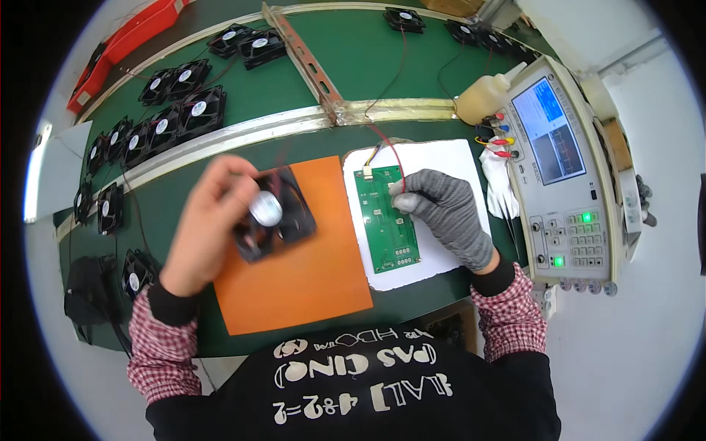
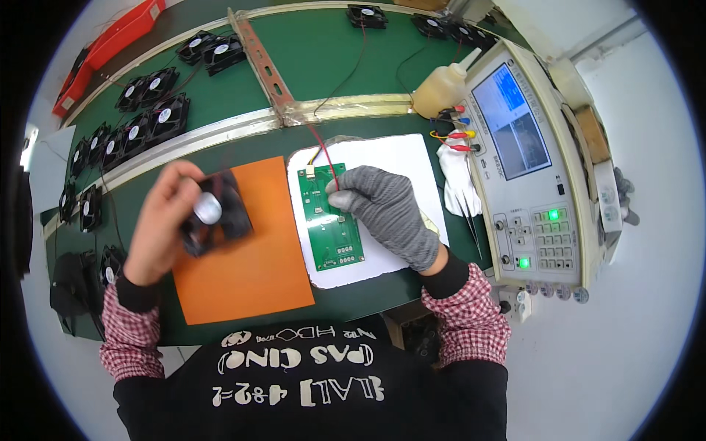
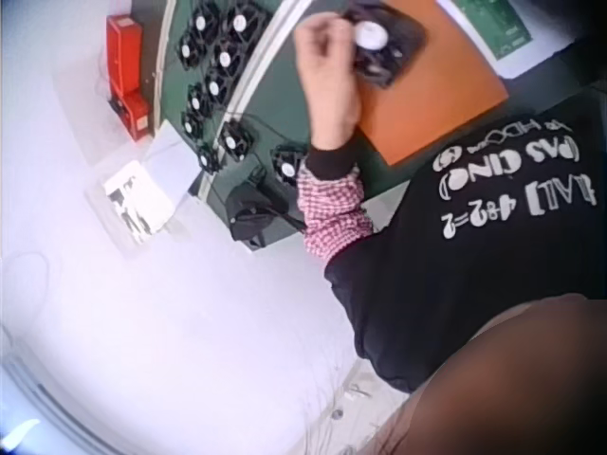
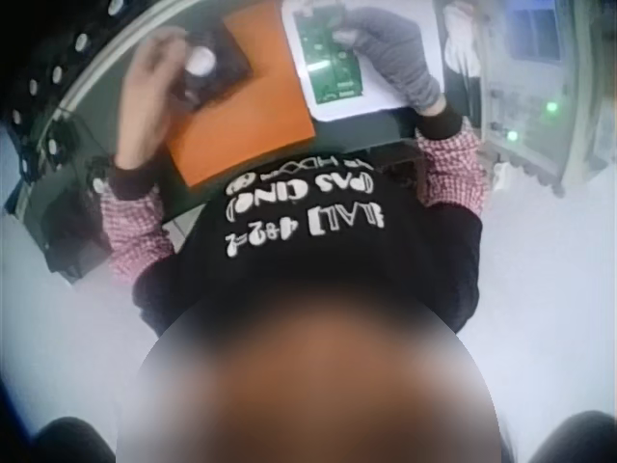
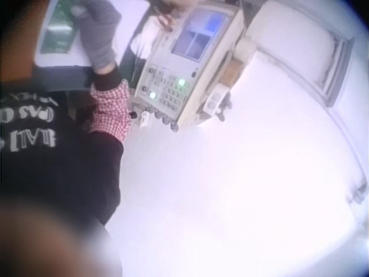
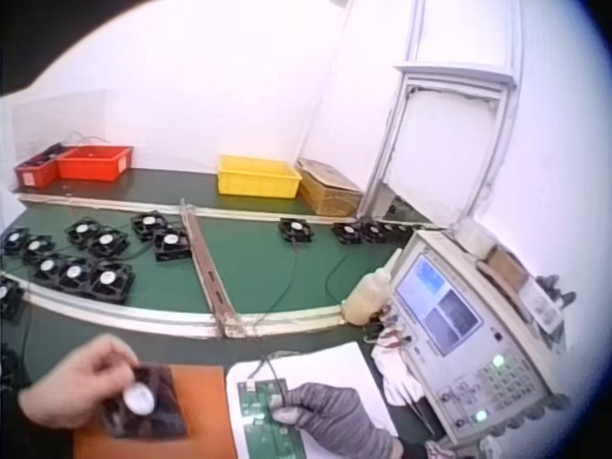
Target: The person repeatedly picks up small black cooling fans from a green workbench and connects them to a green circuit board using red and black wires. After briefly testing each fan, the person disconnects it and places it back on the table. The process is repeated for multiple fans throughout the clip.
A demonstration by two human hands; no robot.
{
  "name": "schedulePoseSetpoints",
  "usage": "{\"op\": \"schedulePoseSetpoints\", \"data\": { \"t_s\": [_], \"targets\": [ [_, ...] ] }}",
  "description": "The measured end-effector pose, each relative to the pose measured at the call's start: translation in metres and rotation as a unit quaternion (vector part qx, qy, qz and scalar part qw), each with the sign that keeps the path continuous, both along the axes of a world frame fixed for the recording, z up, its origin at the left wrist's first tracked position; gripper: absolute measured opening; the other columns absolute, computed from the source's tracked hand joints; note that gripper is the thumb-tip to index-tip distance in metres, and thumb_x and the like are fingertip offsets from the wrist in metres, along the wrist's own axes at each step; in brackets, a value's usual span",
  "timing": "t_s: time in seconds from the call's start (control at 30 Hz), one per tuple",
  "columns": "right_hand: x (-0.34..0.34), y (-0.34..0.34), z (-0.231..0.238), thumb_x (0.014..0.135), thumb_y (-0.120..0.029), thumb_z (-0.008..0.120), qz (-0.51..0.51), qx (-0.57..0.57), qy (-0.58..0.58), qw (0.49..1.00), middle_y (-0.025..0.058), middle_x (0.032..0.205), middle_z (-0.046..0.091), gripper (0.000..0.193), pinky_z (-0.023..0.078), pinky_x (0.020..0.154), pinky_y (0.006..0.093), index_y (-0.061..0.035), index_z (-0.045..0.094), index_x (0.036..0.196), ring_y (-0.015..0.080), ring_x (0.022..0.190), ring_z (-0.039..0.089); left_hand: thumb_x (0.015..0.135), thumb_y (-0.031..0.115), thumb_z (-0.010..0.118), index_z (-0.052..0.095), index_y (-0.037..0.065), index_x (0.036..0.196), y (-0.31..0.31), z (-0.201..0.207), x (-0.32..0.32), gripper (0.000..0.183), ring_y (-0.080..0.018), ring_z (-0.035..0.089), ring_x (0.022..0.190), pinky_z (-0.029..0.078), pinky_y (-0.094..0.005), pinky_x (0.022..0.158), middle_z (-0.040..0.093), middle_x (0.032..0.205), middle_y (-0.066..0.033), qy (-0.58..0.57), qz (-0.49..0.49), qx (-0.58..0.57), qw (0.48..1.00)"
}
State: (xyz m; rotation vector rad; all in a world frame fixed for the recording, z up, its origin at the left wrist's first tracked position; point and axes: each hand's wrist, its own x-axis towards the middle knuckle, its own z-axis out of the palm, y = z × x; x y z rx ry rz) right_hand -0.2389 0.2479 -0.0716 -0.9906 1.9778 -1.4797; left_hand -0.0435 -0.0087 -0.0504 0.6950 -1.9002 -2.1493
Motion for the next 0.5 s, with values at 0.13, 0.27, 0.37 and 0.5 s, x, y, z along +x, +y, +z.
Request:
{"op": "schedulePoseSetpoints", "data": {
  "t_s": [0.13, 0.27, 0.37, 0.5],
  "targets": [
    [-0.003, 0.001, -0.014, 0.077, -0.008, 0.077, 0.023, 0.008, 0.138, 0.99, 0.0082, 0.083, 0.062, 0.015, 0.051, 0.074, 0.0324, -0.004, 0.07, 0.089, 0.022, 0.08, 0.063, 0.082, 0.035, 0.074, 0.052, 0.005, 0.122, 0.019, -0.012, -0.003, 0.055, -0.0269, 0.051, 0.108, 0.041, -0.0359, 0.093, 0.053, 0.114, -0.0136, 0.036, -0.123, -0.447, 0.885],
    [-0.002, 0.002, -0.009, 0.075, -0.009, 0.077, 0.034, 0.024, 0.187, 0.981, 0.0105, 0.083, 0.059, 0.015, 0.05, 0.074, 0.0362, -0.003, 0.064, 0.081, 0.0264, 0.081, 0.061, 0.061, 0.037, 0.086, 0.049, 0.001, 0.13, 0.038, 0.003, 0.001, 0.086, -0.0353, 0.045, 0.116, 0.036, -0.0444, 0.098, 0.049, 0.122, -0.0162, 0.047, -0.158, -0.564, 0.809],
    [-0.005, 0.002, -0.012, 0.073, -0.009, 0.077, 0.047, 0.008, 0.234, 0.971, 0.0109, 0.084, 0.058, 0.016, 0.049, 0.077, 0.0385, -0.0035, 0.063, 0.079, 0.0292, 0.083, 0.059, 0.052, 0.031, 0.09, 0.049, 0.0, 0.134, 0.046, -0.003, 0.003, 0.097, -0.0362, 0.048, 0.113, 0.037, -0.0454, 0.097, 0.052, 0.12, -0.016, 0.032, -0.143, -0.596, 0.789],
    [-0.009, 0.005, -0.019, 0.072, -0.011, 0.076, 0.052, -0.012, 0.272, 0.961, 0.0102, 0.086, 0.058, 0.016, 0.048, 0.082, 0.0406, -0.0048, 0.063, 0.078, 0.0303, 0.089, 0.057, 0.058, 0.03, 0.088, 0.054, 0.0, 0.129, 0.046, 0.019, 0.007, 0.084, -0.0353, 0.053, 0.111, 0.039, -0.0459, 0.096, 0.057, 0.121, -0.016, 0.135, -0.102, -0.671, 0.721]
  ]
}}
